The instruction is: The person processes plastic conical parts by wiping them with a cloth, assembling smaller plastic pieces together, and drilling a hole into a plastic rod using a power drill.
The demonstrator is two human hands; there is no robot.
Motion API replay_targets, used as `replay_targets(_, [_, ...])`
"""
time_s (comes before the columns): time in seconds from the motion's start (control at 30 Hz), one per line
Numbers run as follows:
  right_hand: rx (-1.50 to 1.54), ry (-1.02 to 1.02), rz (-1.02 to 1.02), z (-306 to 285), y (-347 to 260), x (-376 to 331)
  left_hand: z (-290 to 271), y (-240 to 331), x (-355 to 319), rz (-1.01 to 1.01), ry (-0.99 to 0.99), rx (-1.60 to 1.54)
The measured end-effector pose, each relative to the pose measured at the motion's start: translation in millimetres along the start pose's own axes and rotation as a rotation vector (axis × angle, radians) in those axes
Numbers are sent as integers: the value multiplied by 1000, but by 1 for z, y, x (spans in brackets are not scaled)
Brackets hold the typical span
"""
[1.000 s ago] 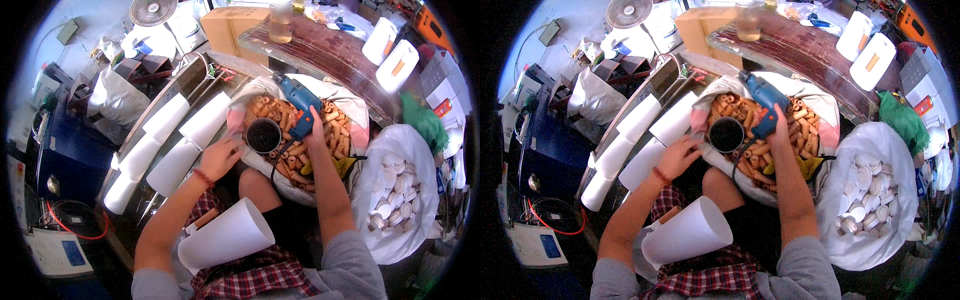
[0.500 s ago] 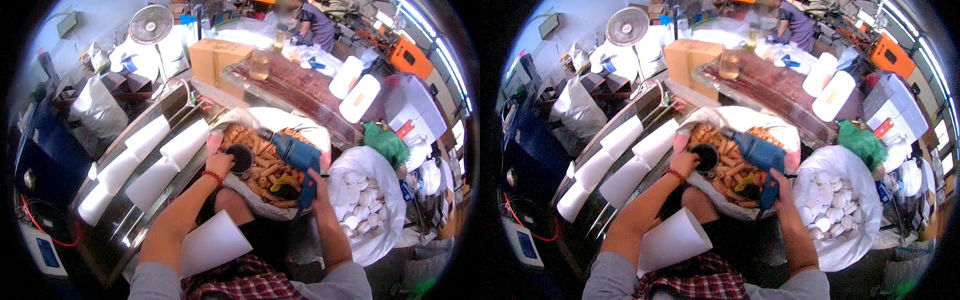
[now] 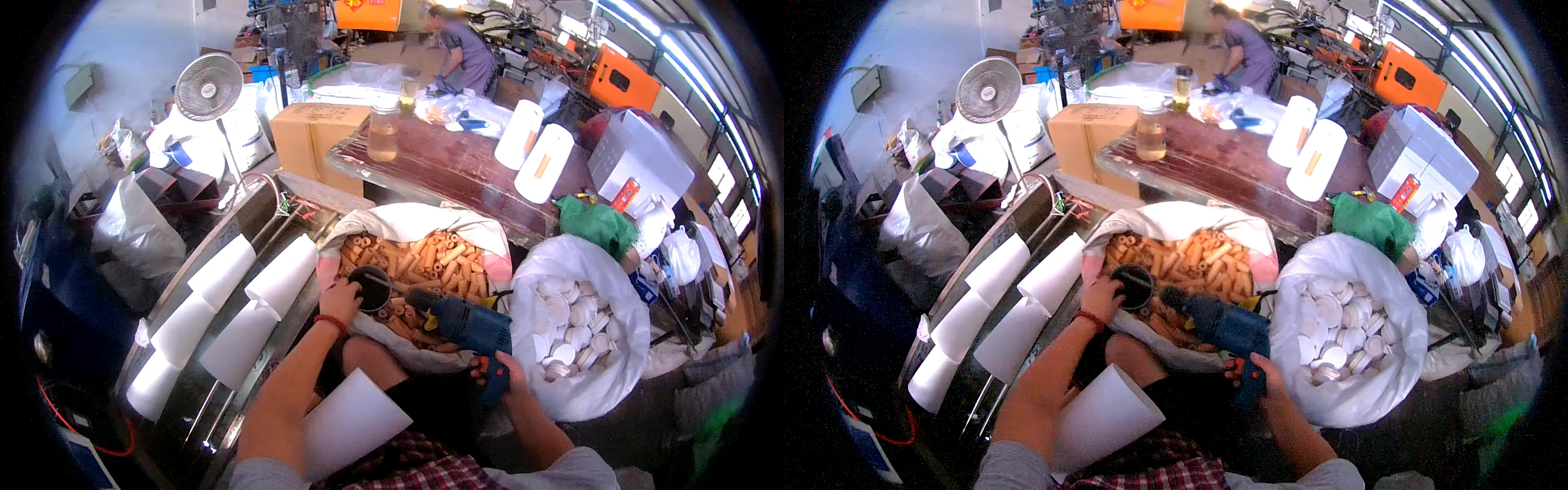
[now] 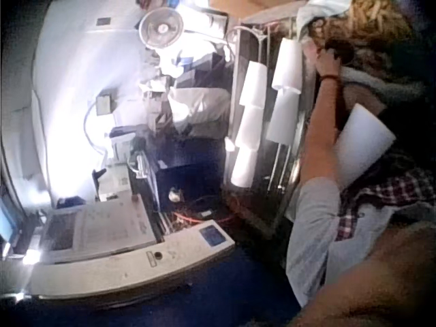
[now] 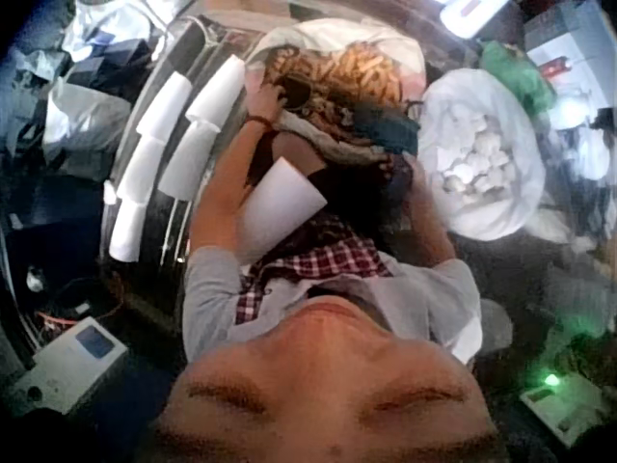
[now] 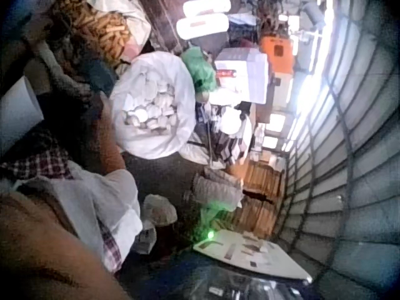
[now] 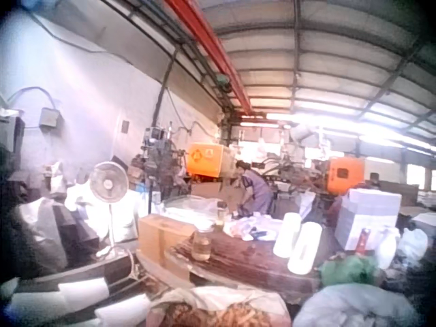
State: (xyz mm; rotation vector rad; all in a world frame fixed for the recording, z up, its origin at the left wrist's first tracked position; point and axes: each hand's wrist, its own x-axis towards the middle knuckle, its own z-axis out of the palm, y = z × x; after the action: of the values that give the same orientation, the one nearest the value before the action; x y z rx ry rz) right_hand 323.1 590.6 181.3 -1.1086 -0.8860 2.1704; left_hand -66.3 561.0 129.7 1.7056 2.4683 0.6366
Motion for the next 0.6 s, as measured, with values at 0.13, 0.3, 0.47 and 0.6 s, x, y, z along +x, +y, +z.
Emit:
replay_targets(0.13, [13,86,-28,-13,-1,-15,-8,-7,9,2,-39,-122])
replay_targets(0.3, [-116,-1,8,-28,-6,-26,-12,-22,20,-5,-167,-328])
replay_targets(0.47, [-142,-58,70,-38,11,-32,4,-14,18,142,-64,-117])
replay_targets(0.6, [-99,-94,131,-36,17,-41,-3,-20,19,29,-137,-240])
